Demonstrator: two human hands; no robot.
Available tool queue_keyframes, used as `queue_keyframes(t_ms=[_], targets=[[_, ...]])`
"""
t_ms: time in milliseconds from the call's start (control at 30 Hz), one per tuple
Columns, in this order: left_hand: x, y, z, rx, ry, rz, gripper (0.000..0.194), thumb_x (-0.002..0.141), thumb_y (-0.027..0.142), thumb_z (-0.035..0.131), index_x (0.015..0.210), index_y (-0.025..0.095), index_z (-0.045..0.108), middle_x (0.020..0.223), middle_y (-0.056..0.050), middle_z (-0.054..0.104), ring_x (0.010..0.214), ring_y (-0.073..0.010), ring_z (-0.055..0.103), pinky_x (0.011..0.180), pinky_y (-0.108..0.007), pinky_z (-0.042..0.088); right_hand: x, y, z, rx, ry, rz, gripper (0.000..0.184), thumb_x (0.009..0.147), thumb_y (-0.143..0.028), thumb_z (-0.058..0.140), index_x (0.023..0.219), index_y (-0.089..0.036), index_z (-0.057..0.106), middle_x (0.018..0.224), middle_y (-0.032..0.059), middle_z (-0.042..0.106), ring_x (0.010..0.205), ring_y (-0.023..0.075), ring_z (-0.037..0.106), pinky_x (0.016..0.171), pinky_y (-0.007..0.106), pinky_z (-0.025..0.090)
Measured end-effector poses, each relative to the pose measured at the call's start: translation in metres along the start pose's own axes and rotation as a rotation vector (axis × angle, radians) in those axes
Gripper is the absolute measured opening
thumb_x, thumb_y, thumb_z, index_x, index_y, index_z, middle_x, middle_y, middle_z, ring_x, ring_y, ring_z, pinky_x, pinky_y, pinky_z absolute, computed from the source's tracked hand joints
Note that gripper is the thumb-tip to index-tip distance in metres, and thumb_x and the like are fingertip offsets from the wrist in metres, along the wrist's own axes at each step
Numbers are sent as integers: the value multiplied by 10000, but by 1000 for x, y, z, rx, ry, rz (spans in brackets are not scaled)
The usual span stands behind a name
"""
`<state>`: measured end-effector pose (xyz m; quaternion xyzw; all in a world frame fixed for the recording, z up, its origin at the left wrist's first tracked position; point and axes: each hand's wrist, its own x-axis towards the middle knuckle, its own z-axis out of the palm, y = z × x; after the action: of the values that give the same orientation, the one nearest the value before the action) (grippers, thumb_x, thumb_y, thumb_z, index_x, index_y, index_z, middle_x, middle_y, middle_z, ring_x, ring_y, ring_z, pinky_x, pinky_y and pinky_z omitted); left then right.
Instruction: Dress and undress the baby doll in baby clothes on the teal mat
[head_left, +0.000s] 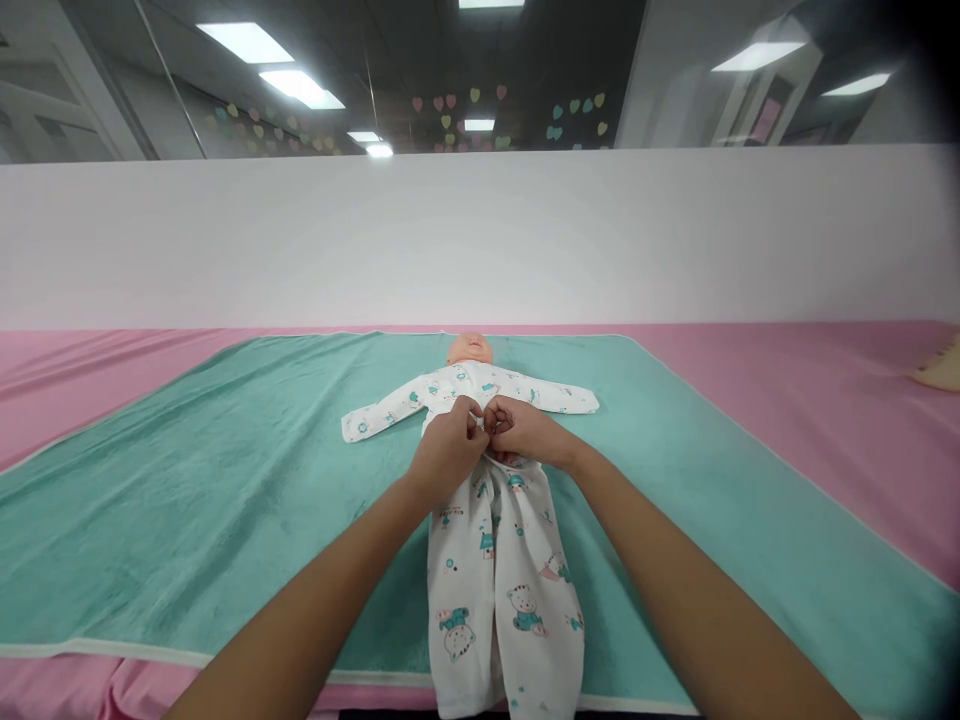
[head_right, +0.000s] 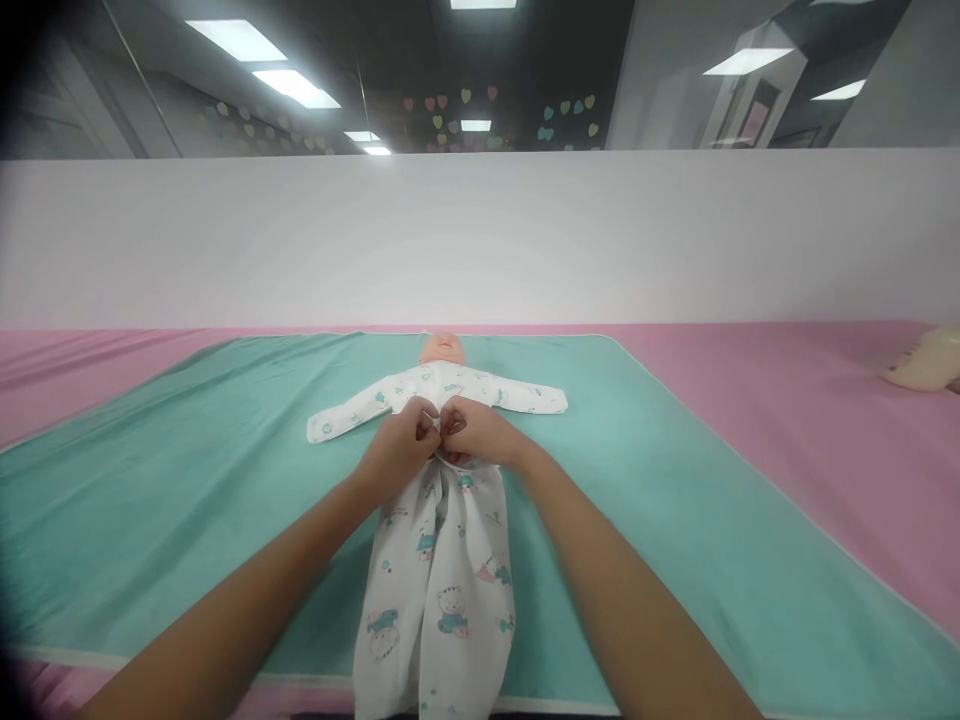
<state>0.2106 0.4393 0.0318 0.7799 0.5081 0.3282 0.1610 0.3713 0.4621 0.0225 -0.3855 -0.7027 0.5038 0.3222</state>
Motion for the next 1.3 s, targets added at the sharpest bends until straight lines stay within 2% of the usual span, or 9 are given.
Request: queue_keyframes(t_ms=[367,567,867,1033,1300], targets=[[0,0,0,-10,7,-35,114,754,153,418,835,222,457,568,38,519,557,-142,471,502,-231,252,1,3,-1,34,-14,-20,190,666,-149,530,837,-201,466,658,-30,560,541,118,567,458,222,445],[3,-4,-3,-227,-31,-94,139,728,161,422,842,222,471,549,61,493,514,-114,482,481,-209,320,2,0,0,104,9,-10,207,741,-233,514,938,-210,457,697,-24,595,538,116,590,438,210,464],[7,-11,-4,-544,-103,-154,166,698,160,415,851,218,436,529,76,475,476,-100,500,440,-189,400,4,-1,1,158,62,18,229,759,-315,542,933,-197,453,667,-8,600,493,108,568,395,184,428],[9,-15,-5,-651,-135,-151,139,719,173,425,855,204,425,521,67,478,466,-95,491,439,-186,386,5,0,2,137,84,23,250,762,-351,555,939,-205,455,638,-20,592,467,102,552,387,182,422],[9,-7,-10,-751,-145,-193,117,725,194,479,824,204,417,500,79,438,448,-94,472,424,-188,362,4,2,1,128,82,6,200,780,-334,538,920,-214,460,630,-38,571,448,93,536,388,189,431]])
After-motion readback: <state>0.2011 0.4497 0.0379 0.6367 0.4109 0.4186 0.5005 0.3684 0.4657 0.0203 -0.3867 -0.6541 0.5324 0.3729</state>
